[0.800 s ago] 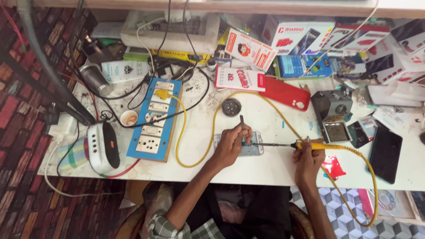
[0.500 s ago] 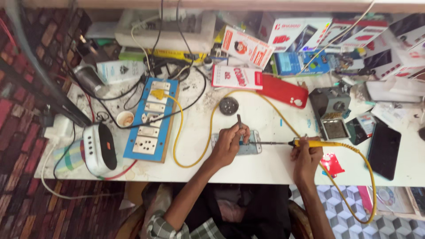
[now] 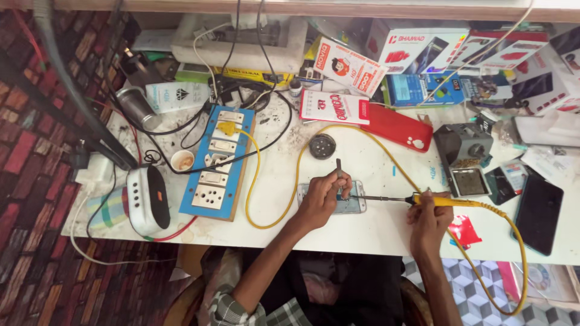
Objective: The person uses a soldering iron and tweezers to work on a small electronic component placed on a smartphone. They repeatedly apply heat and manipulate the component with tweezers throughout the clip.
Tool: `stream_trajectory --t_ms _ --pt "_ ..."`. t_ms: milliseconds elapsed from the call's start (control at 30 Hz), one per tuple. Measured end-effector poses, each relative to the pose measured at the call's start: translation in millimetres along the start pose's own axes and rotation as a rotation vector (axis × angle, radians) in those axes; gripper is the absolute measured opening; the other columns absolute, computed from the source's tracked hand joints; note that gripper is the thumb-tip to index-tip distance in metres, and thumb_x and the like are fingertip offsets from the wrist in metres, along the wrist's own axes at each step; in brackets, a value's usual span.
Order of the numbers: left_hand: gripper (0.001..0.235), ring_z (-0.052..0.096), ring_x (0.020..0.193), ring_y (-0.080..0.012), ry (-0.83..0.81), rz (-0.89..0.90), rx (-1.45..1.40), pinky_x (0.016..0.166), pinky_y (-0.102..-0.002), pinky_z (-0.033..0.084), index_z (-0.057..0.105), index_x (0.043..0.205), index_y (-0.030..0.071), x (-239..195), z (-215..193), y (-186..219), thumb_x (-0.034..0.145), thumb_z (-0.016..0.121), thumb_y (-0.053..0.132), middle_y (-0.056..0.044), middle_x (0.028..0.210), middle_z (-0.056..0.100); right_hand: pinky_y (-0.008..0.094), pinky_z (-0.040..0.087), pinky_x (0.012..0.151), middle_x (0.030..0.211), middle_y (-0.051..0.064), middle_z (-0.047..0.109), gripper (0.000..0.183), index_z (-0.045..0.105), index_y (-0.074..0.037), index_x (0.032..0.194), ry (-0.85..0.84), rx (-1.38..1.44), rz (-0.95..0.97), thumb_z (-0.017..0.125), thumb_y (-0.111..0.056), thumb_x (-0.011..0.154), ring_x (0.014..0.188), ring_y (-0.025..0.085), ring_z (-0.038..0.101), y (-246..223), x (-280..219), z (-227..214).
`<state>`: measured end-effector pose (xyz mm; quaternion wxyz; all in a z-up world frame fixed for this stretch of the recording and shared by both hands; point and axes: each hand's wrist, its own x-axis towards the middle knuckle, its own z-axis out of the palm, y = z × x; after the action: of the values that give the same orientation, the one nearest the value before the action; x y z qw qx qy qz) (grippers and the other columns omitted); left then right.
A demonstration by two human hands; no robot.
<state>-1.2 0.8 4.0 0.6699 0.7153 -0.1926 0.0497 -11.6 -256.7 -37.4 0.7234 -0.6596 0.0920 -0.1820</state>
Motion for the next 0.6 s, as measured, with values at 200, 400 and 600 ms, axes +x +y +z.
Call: stream_trajectory --t_ms 200,400,600 --pt "0.018 0.053 0.062 -0.0157 -0.012 -0.059 0.038 0.063 -0.032 0.046 0.056 0.099 0.000 0.9 -2.3 3.5 0.105 0.040 0.005 -0.007 0.070 0.057 0.026 0.039 0.047 0.066 0.004 0.053 0.021 0.047 -0.006 0.097 -0.024 -0.005 -0.012 0.055 -0.020 0.110 0.050 0.011 0.047 -2.6 -0.2 1.9" --pt "0.020 0.056 0.068 -0.0176 -0.024 0.017 -0.012 0.072 -0.034 0.051 0.055 0.097 -0.001 3.5 -1.3 5.9 0.104 0.038 0.004 -0.008 0.072 0.057 0.026 0.037 0.046 0.062 0.005 0.051 0.021 0.045 -0.007 0.098 0.029 0.038 0.040 0.056 -0.020 0.109 0.048 0.011 0.045 -4.7 1.3 1.0" --pt "0.020 0.056 0.067 -0.0180 -0.014 0.020 0.006 0.070 -0.035 0.050 0.054 0.095 0.000 3.4 -1.6 6.2 0.105 0.038 0.006 -0.009 0.071 0.057 0.025 0.038 0.046 0.060 0.006 0.053 0.022 0.044 -0.008 0.097 -0.001 0.017 0.050 0.055 -0.022 0.109 0.048 0.012 0.048 -6.7 0.8 3.2"
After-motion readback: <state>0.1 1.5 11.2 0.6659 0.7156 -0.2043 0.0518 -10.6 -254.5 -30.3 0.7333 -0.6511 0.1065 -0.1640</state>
